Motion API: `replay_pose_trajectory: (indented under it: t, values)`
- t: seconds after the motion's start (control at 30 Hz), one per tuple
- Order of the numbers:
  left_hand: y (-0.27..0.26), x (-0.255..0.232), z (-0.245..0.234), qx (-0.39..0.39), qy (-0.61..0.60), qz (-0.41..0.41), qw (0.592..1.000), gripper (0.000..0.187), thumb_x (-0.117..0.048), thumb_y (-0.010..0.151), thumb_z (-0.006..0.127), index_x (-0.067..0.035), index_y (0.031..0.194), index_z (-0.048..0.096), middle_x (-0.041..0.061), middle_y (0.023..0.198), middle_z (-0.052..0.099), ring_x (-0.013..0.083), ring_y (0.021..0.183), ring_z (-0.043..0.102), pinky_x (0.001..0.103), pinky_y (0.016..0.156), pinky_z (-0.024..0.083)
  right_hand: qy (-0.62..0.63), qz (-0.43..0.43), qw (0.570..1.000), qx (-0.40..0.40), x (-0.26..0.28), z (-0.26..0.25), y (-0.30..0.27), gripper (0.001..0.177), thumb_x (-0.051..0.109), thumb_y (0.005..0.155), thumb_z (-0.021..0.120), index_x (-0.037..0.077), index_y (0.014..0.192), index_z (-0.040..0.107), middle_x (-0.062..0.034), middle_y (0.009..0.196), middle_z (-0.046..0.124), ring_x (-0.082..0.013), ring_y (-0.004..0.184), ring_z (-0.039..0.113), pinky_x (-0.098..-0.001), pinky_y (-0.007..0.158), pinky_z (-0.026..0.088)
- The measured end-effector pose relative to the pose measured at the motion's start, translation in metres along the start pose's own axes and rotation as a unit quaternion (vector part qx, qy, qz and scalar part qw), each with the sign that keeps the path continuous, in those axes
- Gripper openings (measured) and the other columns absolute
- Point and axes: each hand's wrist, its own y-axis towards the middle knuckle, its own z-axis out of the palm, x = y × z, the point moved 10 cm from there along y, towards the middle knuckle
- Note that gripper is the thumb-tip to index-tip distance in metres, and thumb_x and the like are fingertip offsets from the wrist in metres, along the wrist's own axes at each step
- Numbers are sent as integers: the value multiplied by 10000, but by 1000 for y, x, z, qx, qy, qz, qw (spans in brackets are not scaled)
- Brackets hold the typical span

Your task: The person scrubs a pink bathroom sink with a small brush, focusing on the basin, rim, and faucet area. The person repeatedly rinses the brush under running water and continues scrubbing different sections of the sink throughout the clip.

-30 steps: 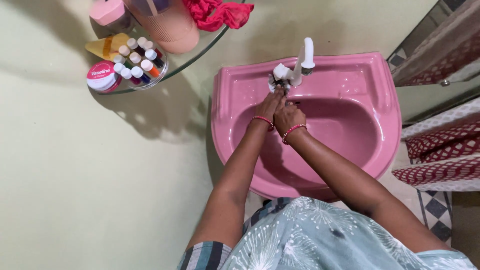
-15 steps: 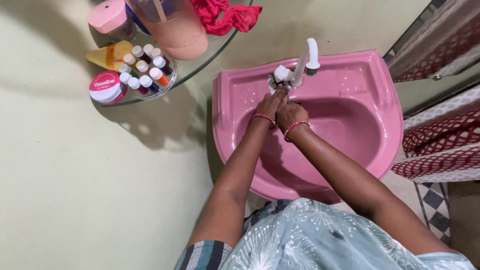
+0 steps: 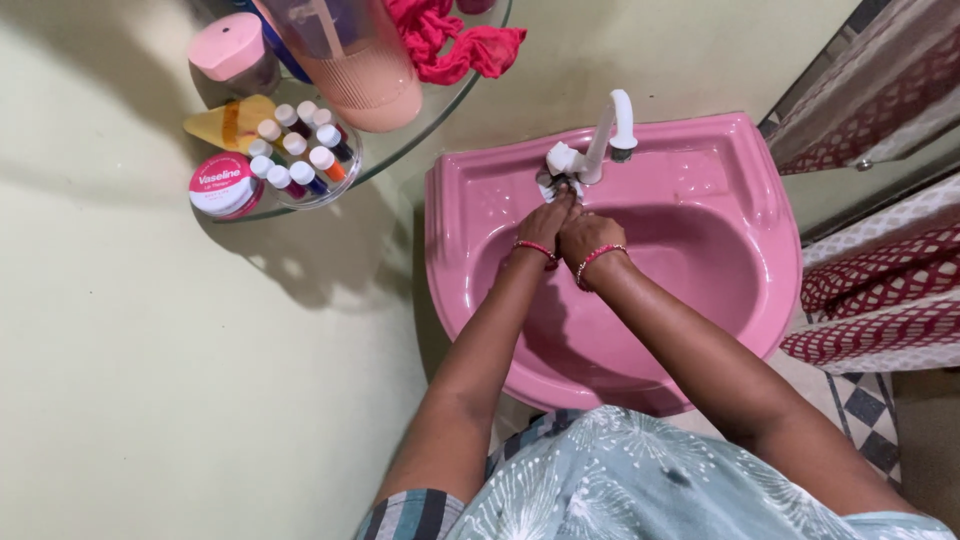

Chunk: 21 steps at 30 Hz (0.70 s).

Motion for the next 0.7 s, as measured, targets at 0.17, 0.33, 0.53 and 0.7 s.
replay_pose_trajectory:
  t: [0.17, 0.33, 0.53, 0.7]
  values:
    - [-2, -1, -11, -28, -34, 7, 999, 548, -259, 1000, 394, -182, 1540, 336, 57, 1639, 320, 399, 1100, 655, 520, 895, 544, 72, 86, 993, 21, -4, 3, -5, 695, 182, 961, 675, -85, 1506, 337, -188, 1061, 740, -314, 907, 762, -381, 677, 623]
    - [-3, -10, -15, -41, 7, 20, 999, 462, -329, 1088, 375, -155, 1512, 433, 117, 1578, 442, 383, 1145, 685, 507, 949, 563, 60, 48, 997, 28, -8, -3, -11, 618, 166, 929, 688, -104, 1423, 433, -182, 1087, 735, -287, 990, 752, -370, 725, 621]
    - [-9, -9, -19, -25, -49, -19, 998, 458, -362, 1062, 311, -195, 1462, 458, 183, 1335, 627, 425, 1043, 672, 541, 867, 540, 79, 69, 994, 12, -5, -9, -7, 712, 167, 948, 661, -142, 1491, 318, -202, 1074, 727, -296, 916, 759, -371, 685, 629]
    - [-6, -8, -20, -35, -22, 3, 999, 417, -366, 1069, 348, -184, 1405, 513, 160, 1260, 699, 408, 1065, 692, 547, 883, 549, 37, 28, 998, 41, -3, -9, -9, 758, 141, 902, 687, -165, 1498, 332, -155, 1063, 750, -259, 958, 747, -351, 725, 624]
